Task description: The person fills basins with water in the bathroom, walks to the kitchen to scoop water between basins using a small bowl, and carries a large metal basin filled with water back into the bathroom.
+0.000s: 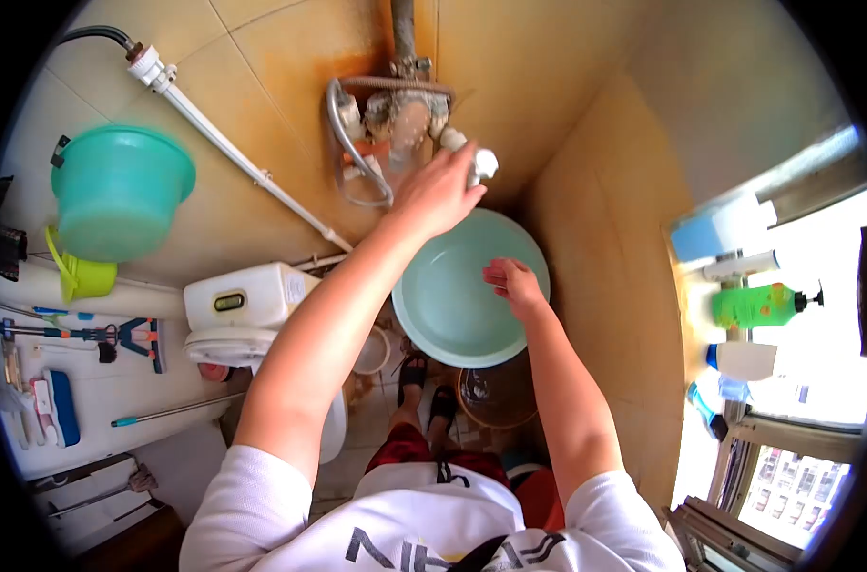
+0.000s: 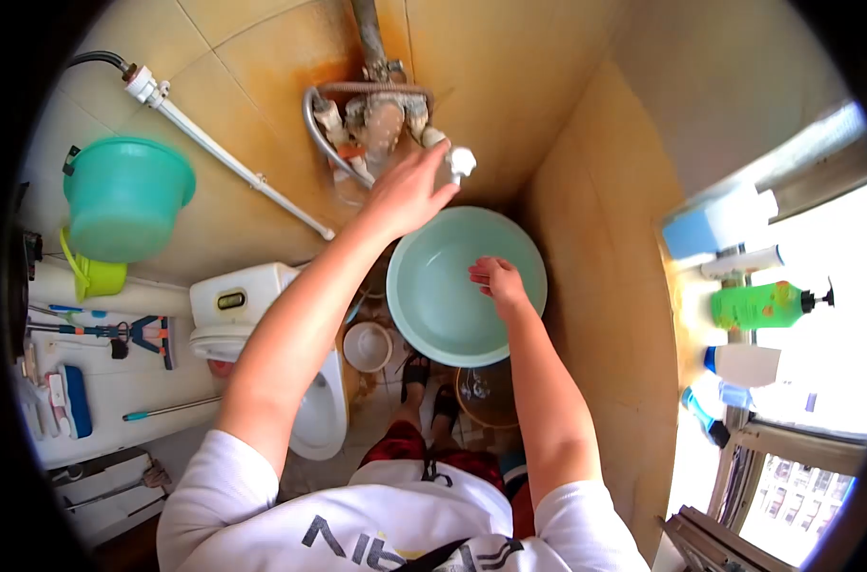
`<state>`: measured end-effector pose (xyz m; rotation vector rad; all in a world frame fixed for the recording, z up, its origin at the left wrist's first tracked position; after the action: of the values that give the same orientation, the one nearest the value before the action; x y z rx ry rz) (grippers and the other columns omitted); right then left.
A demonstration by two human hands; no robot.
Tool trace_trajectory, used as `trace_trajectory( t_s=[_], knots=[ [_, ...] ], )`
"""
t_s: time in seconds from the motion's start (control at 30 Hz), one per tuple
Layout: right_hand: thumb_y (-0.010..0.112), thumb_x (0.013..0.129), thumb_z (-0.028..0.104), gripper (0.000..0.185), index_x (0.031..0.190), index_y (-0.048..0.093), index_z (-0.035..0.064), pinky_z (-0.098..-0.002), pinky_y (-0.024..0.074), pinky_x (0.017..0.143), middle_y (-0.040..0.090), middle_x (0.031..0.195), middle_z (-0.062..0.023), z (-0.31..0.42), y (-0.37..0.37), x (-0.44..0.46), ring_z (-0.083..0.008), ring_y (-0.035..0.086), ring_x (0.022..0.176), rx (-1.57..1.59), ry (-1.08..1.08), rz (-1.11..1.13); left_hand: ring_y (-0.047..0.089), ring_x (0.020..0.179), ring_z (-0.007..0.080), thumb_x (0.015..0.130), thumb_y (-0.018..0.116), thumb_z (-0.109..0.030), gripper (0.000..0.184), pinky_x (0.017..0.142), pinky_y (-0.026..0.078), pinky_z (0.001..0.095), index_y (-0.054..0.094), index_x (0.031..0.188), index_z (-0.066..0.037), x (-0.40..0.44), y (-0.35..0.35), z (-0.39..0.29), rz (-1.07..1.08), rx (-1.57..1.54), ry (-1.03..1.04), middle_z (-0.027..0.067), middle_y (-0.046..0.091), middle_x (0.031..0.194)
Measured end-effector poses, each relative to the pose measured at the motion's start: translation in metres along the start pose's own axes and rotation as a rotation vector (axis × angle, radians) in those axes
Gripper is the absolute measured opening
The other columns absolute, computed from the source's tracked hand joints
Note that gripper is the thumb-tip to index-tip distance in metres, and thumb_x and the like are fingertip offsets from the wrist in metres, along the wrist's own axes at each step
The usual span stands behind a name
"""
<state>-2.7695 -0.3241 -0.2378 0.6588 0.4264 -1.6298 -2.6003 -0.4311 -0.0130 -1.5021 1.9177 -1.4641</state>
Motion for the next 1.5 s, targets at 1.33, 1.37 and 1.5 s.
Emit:
trace_trajectory(
  t_s=[1.33,1.37,1.5],
  knots=[
    [0.044,0.092,0.018,0.014,0.084,0.053,0.0088,-0.0271,0.0328,0.053,0.05,0.071,-0.0009,0.109,0.029,0.073,-0.0111,0.043,0.062,0.214,-0.098,0.071,0.06,0.069,0.0138,0.09,0.055,-0.023,0.017,0.061,0.045,0.0308,0.06,0.099,-0.01,-0.039,0.283,0.113,0.47,-1.382,-1.077,0.0039,0.062,0.08],
    [0.045,0.094,0.023,0.018,0.093,0.055,0.0078,-0.0264,0.0346,0.056,0.051,0.077,-0.0011,0.137,0.027,0.053,-0.0108,0.044,0.066,0.09,-0.283,-0.002,0.059,0.07,0.0134,0.09,0.055,-0.024,0.017,0.062,0.046,0.0304,0.06,0.099,-0.01,-0.024,0.281,0.11,0.48,-1.331,-0.98,0.0036,0.062,0.082],
    [0.059,0.092,0.034,0.042,0.118,0.054,0.0013,-0.0319,0.0459,0.071,0.054,0.093,-0.008,0.226,0.064,-0.029,-0.0186,0.053,0.08,-0.627,-0.876,-0.143,0.058,0.079,0.0119,0.089,0.059,-0.028,0.019,0.067,0.047,0.0295,0.06,0.098,-0.012,0.029,0.255,0.078,0.237,-1.507,-0.522,0.0021,0.061,0.089]
  ],
)
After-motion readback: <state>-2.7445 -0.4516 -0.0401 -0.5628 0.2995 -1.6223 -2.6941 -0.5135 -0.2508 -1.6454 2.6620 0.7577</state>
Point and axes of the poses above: each hand's wrist, its own x-axis towards the middle knuckle, its own y-axis out of the palm, z = x × y, the point moved 7 cm from there along x, towards the middle knuckle
